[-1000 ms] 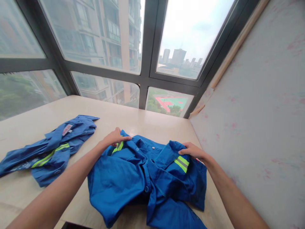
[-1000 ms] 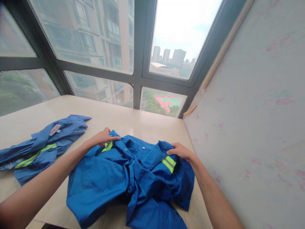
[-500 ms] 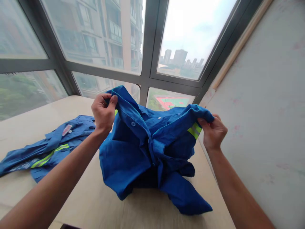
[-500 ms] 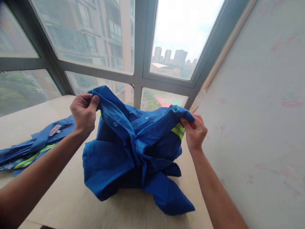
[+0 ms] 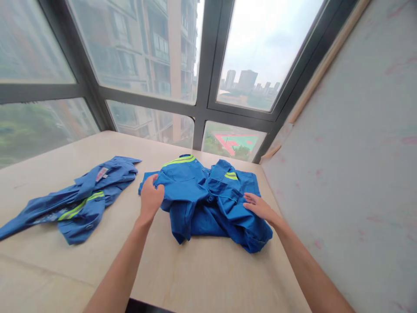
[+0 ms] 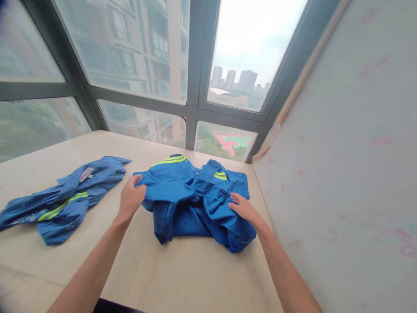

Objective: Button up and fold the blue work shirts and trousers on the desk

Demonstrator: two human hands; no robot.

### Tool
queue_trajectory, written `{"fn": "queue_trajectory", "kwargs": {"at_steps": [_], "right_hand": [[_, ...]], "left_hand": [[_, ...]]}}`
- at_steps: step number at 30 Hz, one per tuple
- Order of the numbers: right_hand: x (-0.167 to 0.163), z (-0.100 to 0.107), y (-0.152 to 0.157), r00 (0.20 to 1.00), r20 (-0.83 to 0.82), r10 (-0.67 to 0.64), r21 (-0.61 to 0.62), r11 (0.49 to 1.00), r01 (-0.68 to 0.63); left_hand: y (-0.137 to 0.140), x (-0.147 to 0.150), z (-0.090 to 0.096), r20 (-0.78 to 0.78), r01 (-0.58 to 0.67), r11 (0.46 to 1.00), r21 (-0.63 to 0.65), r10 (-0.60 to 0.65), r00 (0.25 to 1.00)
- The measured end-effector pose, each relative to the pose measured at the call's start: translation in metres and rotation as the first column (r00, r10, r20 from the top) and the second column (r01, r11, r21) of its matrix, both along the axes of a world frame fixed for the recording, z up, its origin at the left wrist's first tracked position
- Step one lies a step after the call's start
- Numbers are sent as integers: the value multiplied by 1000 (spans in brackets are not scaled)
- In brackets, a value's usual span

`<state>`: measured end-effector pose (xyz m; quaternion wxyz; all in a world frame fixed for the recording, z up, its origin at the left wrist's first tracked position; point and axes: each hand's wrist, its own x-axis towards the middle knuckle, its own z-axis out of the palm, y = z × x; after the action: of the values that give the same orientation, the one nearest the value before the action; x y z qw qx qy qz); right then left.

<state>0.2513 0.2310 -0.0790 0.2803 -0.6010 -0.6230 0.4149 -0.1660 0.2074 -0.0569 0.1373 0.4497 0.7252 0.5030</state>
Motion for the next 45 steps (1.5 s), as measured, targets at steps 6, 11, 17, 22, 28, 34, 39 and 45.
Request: {"fn": "queue_trajectory", "kwargs": {"at_steps": [6, 11, 17, 22, 28, 34, 39, 45], "right_hand": [[19, -18, -48, 998, 29, -47, -92, 995, 49], [30, -8, -78, 992, 103, -79, -167, 981, 95], [13, 10, -122, 998, -31, 49, -244, 968, -55], [-3, 19, -144, 976, -169, 139, -246, 953, -178], [-12, 32, -154, 944, -330, -15, -152, 988, -38], [-21, 60, -162, 666, -702, -250, -58, 953, 297], [-5, 75, -165, 499, -819, -282, -3, 872, 489], [10, 88, -163, 722, -663, -195, 238, 860, 451]], "left_hand": [[-51, -3, -37, 278, -99, 995, 24, 88, 957], [-86, 12, -52, 595, 146, 988, -52, -87, 799], [-122, 64, -63, 567, 425, 894, -144, -278, 776], [-118, 78, -65, 268, 269, 935, -232, -204, 941], [-109, 74, -65, 49, 221, 943, -249, -216, 975], [-104, 86, -56, -4, 175, 978, -113, -177, 984], [-103, 61, -16, 377, 15, 988, 155, -73, 923], [-107, 17, 60, 785, -422, 834, 356, -22, 619]]}}
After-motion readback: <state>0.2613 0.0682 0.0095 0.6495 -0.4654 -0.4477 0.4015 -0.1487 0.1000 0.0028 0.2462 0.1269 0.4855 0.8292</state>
